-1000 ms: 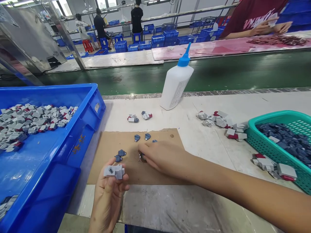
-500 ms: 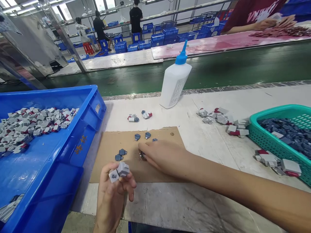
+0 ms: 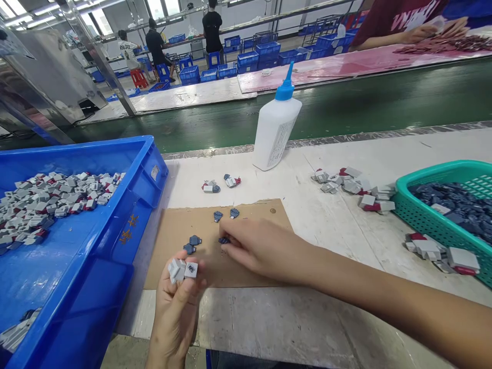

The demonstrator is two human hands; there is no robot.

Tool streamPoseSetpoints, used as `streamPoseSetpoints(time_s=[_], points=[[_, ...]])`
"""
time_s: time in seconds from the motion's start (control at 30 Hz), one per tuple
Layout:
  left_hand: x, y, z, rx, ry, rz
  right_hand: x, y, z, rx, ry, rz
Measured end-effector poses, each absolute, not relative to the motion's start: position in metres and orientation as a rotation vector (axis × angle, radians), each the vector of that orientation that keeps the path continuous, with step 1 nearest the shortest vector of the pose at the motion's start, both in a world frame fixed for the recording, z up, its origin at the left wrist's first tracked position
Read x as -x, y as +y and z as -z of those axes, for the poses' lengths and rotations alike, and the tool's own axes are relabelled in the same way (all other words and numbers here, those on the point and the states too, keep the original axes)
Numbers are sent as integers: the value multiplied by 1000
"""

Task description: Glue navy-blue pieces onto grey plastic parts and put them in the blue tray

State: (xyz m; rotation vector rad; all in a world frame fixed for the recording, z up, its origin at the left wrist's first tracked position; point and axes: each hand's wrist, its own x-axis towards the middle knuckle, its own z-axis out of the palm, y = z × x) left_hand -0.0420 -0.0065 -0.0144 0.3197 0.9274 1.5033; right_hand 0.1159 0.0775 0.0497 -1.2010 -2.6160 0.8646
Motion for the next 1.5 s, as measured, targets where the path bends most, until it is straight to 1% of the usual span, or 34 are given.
streamPoseSetpoints(time_s=[0.13,0.27,0.47,0.67,0.8,0.87,0.93,1.1,1.17,1.37,1.5], points=[[45,-6,23,-348,913,-1499,-110,63,-62,984,-2281,-1095],[44,-5,22,-398,883,-1494,-103,53,-67,900,-2287,-1195],[44,-4,21,-396,864,-1502,-100,53,-63,887,-2327,-1143],[41,-5,14,-369,919,-1510,-100,54,-63,912,-2388,-1170],[37,-5,5,-366,978,-1493,-103,58,-74,988,-2596,-992],[36,-6,2,-390,994,-1468,-105,61,-81,972,-2665,-962],[36,-6,0,-408,1000,-1446,-107,66,-85,937,-2677,-1026],[37,-5,-1,-407,959,-1397,-111,78,-76,861,-2495,-1448],[38,-5,-1,-410,950,-1379,-113,81,-69,843,-2433,-1548],[39,-3,-3,-409,950,-1355,-110,82,-60,791,-2345,-1696],[39,-3,-5,-377,964,-1365,-106,83,-66,705,-2355,-1624]])
